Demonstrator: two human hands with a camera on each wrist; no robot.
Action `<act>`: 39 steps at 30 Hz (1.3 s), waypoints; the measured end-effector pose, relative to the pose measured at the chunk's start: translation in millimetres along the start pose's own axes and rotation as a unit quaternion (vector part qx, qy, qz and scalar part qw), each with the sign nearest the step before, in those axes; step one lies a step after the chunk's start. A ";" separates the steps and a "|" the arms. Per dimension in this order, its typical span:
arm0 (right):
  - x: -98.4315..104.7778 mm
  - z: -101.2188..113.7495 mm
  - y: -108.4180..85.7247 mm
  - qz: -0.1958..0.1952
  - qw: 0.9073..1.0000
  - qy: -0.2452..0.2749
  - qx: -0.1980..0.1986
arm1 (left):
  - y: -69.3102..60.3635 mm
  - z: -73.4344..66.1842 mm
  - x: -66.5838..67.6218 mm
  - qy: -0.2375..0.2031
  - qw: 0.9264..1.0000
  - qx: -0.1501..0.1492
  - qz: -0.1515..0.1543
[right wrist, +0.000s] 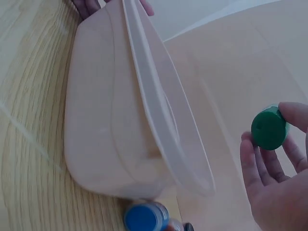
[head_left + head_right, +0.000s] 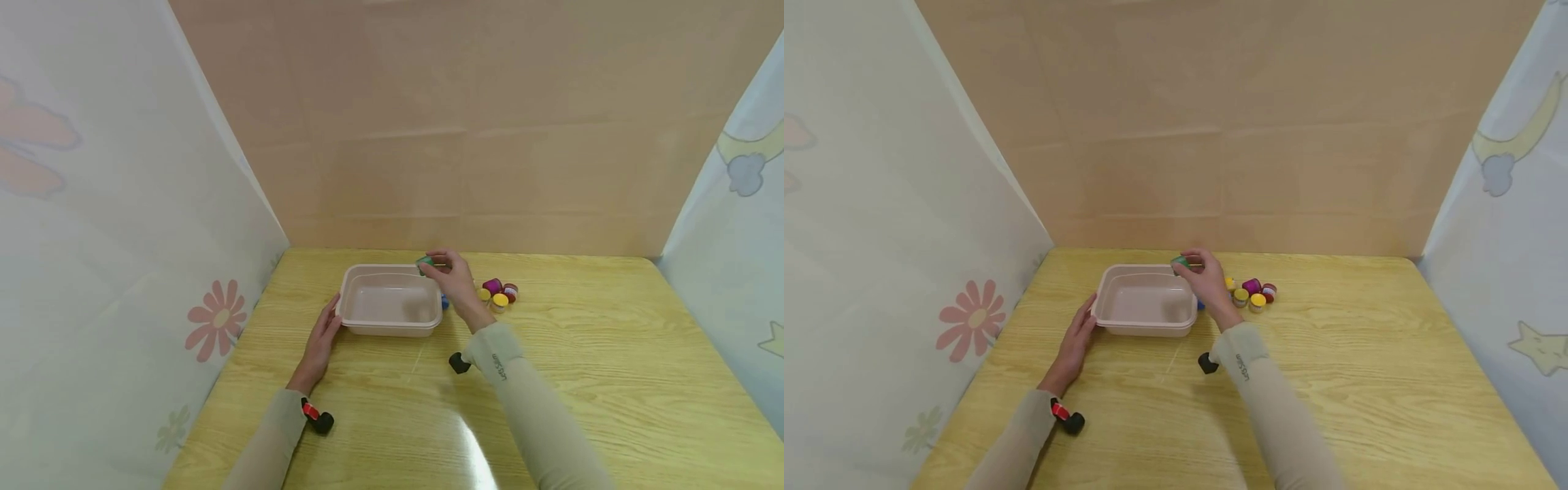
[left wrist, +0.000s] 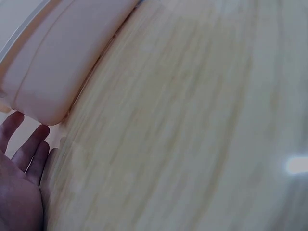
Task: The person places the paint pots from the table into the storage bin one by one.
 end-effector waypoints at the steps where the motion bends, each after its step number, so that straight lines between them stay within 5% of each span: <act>1: -2.4 0.4 -0.1 -0.003 1.000 -0.002 0.002 | -0.5 -0.7 0.0 0.000 1.000 0.001 0.000; 23: -60.4 -13.6 12.4 -0.002 0.997 0.079 -0.023 | 1.7 -2.1 -1.3 -0.001 1.000 -0.006 -0.008; 31: -70.4 -17.6 16.3 0.014 0.997 0.054 -0.052 | 4.1 -10.2 -1.7 -0.008 1.000 0.011 0.002; 39: -76.8 -27.1 18.0 0.035 0.997 0.005 -0.066 | 1.7 -3.9 -2.5 -0.004 1.000 -0.009 -0.010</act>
Point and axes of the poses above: each hand's wrist, its own y-axis towards the middle knuckle, its own x-axis out of the back of the hand, z = x × y, the point moved 1 cm from there along y, towards the middle knuckle, and after that the axes turned 6 degrees about y, right-handed, at the moved point
